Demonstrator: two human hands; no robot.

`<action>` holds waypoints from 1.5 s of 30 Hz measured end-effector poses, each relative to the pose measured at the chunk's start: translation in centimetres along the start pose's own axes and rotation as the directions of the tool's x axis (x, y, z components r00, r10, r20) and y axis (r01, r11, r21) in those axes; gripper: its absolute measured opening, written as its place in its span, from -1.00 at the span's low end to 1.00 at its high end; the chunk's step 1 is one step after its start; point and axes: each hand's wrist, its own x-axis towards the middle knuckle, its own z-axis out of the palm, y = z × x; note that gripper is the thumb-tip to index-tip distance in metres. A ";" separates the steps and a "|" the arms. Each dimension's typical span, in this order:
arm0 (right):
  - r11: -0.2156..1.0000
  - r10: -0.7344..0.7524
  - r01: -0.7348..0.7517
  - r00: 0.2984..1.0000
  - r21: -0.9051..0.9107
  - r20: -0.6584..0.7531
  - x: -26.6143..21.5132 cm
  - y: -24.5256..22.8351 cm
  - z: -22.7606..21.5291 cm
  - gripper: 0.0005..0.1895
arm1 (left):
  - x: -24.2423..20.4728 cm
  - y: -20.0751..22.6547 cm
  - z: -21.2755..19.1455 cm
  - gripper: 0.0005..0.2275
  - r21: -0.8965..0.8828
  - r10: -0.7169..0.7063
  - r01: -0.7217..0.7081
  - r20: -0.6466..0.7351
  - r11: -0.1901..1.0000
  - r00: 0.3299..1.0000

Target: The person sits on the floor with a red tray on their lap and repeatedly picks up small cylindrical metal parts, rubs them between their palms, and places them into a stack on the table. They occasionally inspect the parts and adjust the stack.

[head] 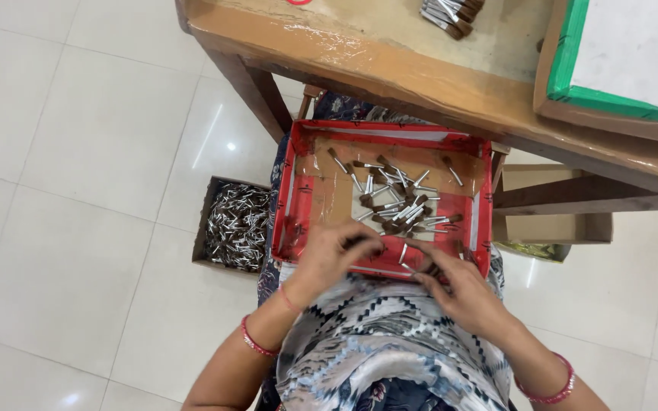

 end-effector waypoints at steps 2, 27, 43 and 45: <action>0.977 -0.068 0.052 0.995 -0.207 -0.070 -0.6 1.1 -1.7 -0.42 | 1.4 -0.2 -1.3 -0.87 0.031 -0.188 0.200 -0.220 0.979 0.957; 0.664 -0.687 0.420 0.669 -0.618 -0.284 7.1 -7.4 -6.4 -0.71 | 1.2 -2.0 -4.6 -0.82 0.333 0.083 -0.049 -0.089 0.942 0.993; 0.351 -0.712 0.076 0.669 -0.933 -0.214 24.2 -10.3 -14.0 -0.36 | -0.4 -3.8 -3.5 -0.89 0.250 -0.068 0.110 -0.171 0.962 0.983; 0.323 -0.739 0.085 0.645 -0.943 -0.195 24.5 -10.2 -14.2 -0.38 | -0.6 -4.0 -3.4 -0.89 0.255 -0.085 0.126 -0.169 0.959 0.982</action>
